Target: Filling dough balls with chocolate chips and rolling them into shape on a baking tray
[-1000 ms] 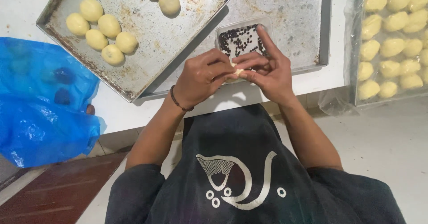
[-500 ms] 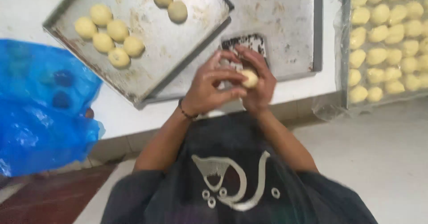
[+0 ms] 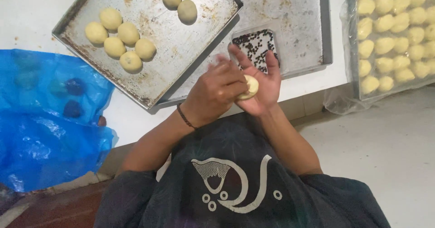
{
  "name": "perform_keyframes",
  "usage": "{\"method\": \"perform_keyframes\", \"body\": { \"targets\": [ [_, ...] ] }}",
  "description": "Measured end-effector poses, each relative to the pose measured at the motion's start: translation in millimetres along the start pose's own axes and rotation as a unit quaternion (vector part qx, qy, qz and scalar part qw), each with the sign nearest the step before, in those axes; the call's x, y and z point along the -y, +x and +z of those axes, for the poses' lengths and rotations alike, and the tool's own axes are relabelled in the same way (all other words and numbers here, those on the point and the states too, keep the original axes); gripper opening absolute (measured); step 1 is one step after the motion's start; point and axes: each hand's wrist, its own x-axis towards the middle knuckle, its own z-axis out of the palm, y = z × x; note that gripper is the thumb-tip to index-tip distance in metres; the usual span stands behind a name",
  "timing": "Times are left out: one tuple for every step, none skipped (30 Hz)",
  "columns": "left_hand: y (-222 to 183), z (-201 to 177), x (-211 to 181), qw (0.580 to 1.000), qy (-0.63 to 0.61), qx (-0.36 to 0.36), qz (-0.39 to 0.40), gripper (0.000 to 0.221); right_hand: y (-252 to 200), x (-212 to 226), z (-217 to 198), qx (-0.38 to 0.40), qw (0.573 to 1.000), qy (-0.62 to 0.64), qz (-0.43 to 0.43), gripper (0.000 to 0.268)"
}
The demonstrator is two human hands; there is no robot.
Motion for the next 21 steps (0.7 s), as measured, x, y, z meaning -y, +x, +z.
{"method": "perform_keyframes", "body": {
  "targets": [
    [0.1,-4.2,-4.0,1.000,0.000,0.003,0.002,0.007,0.9,-1.8,-0.8,0.002,1.000,0.002,-0.003,0.081],
    [-0.2,-8.5,-8.3,0.998,-0.050,-0.026,-0.023,0.004,1.3,-4.2,-1.6,-0.008,0.999,-0.045,-0.015,0.090],
    [-0.3,-12.9,-12.7,0.992,-0.100,-0.056,-0.049,0.004,1.6,-6.5,-2.1,-0.018,0.995,-0.091,-0.028,0.100],
    [-1.7,-10.7,-11.1,0.992,-0.101,-0.053,-0.044,0.004,1.9,-7.3,-9.7,-0.016,0.995,-0.092,-0.032,0.100],
    [-3.0,-8.3,-9.5,0.993,-0.100,-0.043,-0.048,0.008,2.2,-7.9,-17.3,0.013,0.983,-0.159,-0.090,0.093],
    [-5.6,-5.2,-9.4,0.993,-0.100,-0.034,-0.055,0.015,0.9,-8.8,-25.1,0.038,0.963,-0.224,-0.146,0.087],
    [-0.1,-12.4,-14.0,0.993,-0.101,-0.032,-0.053,0.015,2.8,-6.7,-26.5,0.039,0.962,-0.224,-0.149,0.087],
    [4.3,-20.4,-18.6,0.996,-0.085,-0.007,-0.027,0.010,4.4,-6.5,-28.6,0.052,0.987,-0.110,-0.106,0.085],
    [8.9,-28.5,-23.2,0.997,-0.069,0.019,-0.001,0.009,6.0,-6.0,-30.4,0.066,0.996,0.007,-0.061,0.084],
    [2.1,-25.0,-16.3,0.997,-0.068,0.021,0.002,0.009,4.4,-12.5,-19.0,0.068,0.996,0.007,-0.062,0.084],
    [-4.5,-21.5,-9.2,0.998,-0.051,0.037,0.017,0.008,2.6,-18.8,-7.6,0.060,0.998,0.026,-0.010,0.085],
    [-13.7,-18.0,-3.4,0.997,-0.036,0.054,0.030,0.010,-1.3,-27.1,2.8,0.049,0.997,0.046,0.043,0.086],
    [-16.8,-18.3,-4.8,0.997,-0.036,0.056,0.030,0.010,-3.2,-24.8,-3.9,0.049,0.997,0.048,0.041,0.086],
    [-17.5,-18.2,-5.2,0.998,-0.038,0.043,0.015,0.011,-4.1,-20.8,-9.6,0.037,0.999,-0.002,0.025,0.092],
    [-17.5,-17.9,-5.6,0.999,-0.040,0.029,0.001,0.012,-5.0,-16.3,-15.0,0.025,0.998,-0.052,0.008,0.097],
    [-18.3,-11.9,-4.1,0.999,-0.040,0.028,0.004,0.012,-4.8,-15.5,-14.4,0.027,0.998,-0.054,0.006,0.097],
    [-19.3,-5.6,-2.0,0.999,-0.033,0.032,-0.003,0.012,-4.5,-14.6,-14.3,0.022,0.995,-0.090,-0.043,0.092],
    [-24.2,1.5,-2.8,0.999,-0.027,0.037,-0.015,0.013,-7.9,-16.0,-15.6,0.013,0.988,-0.122,-0.090,0.086],
    [-17.6,-6.0,-6.7,0.999,-0.029,0.037,-0.017,0.013,-7.3,-11.6,-17.1,0.010,0.989,-0.121,-0.089,0.086],
    [-11.5,-13.8,-10.6,0.997,-0.059,0.047,0.001,0.015,-7.5,-8.2,-19.1,-0.005,0.995,-0.089,-0.037,0.088],
    [-4.9,-21.6,-14.2,0.994,-0.089,0.056,0.020,0.018,-7.6,-4.4,-20.9,-0.020,0.998,-0.057,0.015,0.090]
  ]
}}
